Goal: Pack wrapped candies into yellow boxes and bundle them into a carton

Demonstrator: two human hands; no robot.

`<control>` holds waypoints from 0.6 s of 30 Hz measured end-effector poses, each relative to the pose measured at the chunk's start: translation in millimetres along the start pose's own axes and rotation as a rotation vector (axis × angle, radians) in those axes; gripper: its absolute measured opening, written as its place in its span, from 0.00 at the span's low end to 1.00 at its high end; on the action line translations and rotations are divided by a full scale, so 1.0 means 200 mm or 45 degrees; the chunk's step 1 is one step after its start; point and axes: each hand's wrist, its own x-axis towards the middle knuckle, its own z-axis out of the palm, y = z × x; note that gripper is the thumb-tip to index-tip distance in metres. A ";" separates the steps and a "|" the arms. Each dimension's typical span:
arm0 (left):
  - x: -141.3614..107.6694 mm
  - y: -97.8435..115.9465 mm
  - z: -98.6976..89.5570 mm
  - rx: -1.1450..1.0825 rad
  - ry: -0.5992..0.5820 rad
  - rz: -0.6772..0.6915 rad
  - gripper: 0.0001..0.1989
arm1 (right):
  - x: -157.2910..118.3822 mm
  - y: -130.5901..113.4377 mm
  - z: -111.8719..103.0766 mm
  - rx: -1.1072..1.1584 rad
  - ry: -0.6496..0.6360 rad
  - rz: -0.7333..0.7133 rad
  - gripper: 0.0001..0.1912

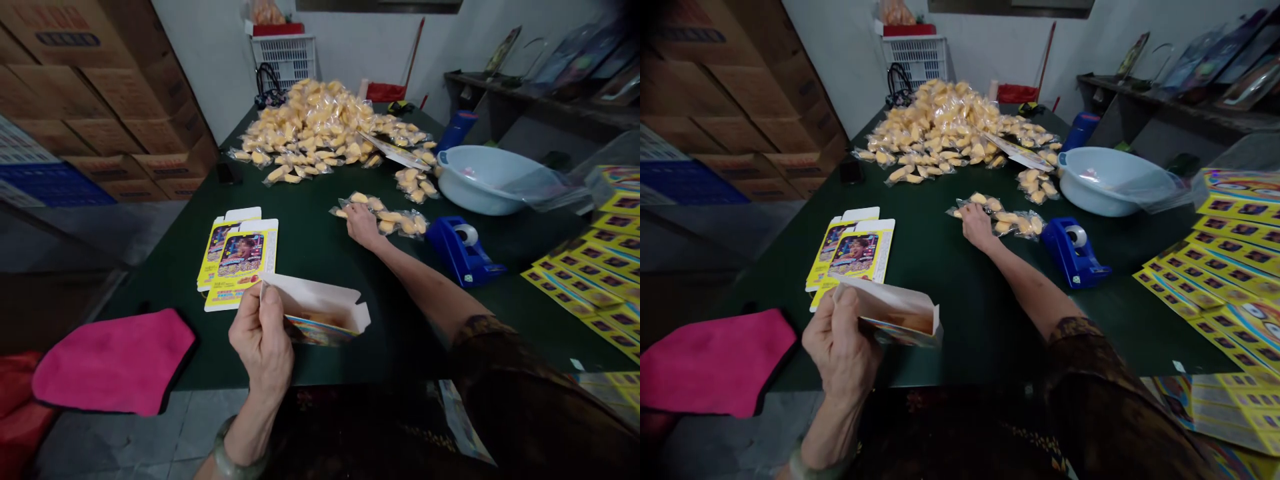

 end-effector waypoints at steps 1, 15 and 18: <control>0.01 0.00 0.01 -0.035 0.018 -0.005 0.13 | 0.01 0.00 -0.03 0.032 0.055 0.049 0.19; 0.03 0.14 0.15 0.053 -0.097 0.265 0.12 | -0.60 -0.57 -0.99 0.839 -0.023 -0.338 0.08; 0.01 0.16 0.15 0.084 -0.132 0.371 0.12 | -0.62 -0.58 -0.99 0.499 -0.187 -0.396 0.09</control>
